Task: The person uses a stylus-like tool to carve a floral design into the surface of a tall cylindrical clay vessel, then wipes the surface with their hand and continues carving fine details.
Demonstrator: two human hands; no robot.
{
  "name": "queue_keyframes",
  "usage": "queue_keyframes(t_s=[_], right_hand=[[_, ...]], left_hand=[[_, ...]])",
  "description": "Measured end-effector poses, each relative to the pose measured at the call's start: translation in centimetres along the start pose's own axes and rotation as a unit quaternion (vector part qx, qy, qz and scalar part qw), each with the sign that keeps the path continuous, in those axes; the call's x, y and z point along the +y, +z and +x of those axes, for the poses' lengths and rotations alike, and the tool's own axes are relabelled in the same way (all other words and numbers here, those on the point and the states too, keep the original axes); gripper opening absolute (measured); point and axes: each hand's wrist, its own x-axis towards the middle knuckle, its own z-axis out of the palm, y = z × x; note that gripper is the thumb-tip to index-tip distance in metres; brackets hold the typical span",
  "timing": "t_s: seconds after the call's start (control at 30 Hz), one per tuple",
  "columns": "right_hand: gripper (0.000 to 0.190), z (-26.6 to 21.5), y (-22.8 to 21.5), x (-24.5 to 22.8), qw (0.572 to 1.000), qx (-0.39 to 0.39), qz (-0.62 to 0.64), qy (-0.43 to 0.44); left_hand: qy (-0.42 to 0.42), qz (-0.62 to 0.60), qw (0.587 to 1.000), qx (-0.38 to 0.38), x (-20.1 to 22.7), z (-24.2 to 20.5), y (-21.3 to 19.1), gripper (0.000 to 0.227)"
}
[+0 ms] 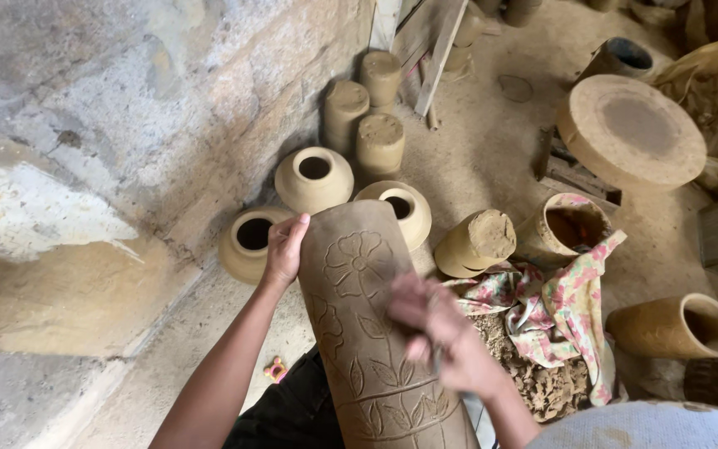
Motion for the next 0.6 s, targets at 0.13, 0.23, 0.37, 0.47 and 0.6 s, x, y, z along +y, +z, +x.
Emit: queue_keyframes(t_s=[0.13,0.23,0.37,0.47,0.6], right_hand=[[0.048,0.7,-0.8,0.8,0.985,0.006,-0.17,-0.016],[0.046,-0.7,-2.6,3.3,0.972,0.106,-0.061,0.2],[0.059,-6.8,-2.3,3.9,0.964,0.07,0.064,0.249],[0.067,-10.8,-2.6,2.7,0.951,0.097,0.097,0.278],[0.062,-15.4,-2.1,-0.8,0.957,0.09,0.123,0.247]], left_hand=[[-0.026,-0.006,1.0,-0.015,0.6,0.0,0.5,0.049],[-0.027,-0.008,1.0,-0.01,0.2,-0.2,0.6,0.049],[-0.024,0.02,0.999,0.006,-1.1,0.1,0.0,0.053],[-0.03,-0.038,0.999,-0.006,-1.6,0.2,-1.0,0.053],[-0.024,-0.067,0.997,-0.002,-1.6,-0.5,-1.6,0.046]])
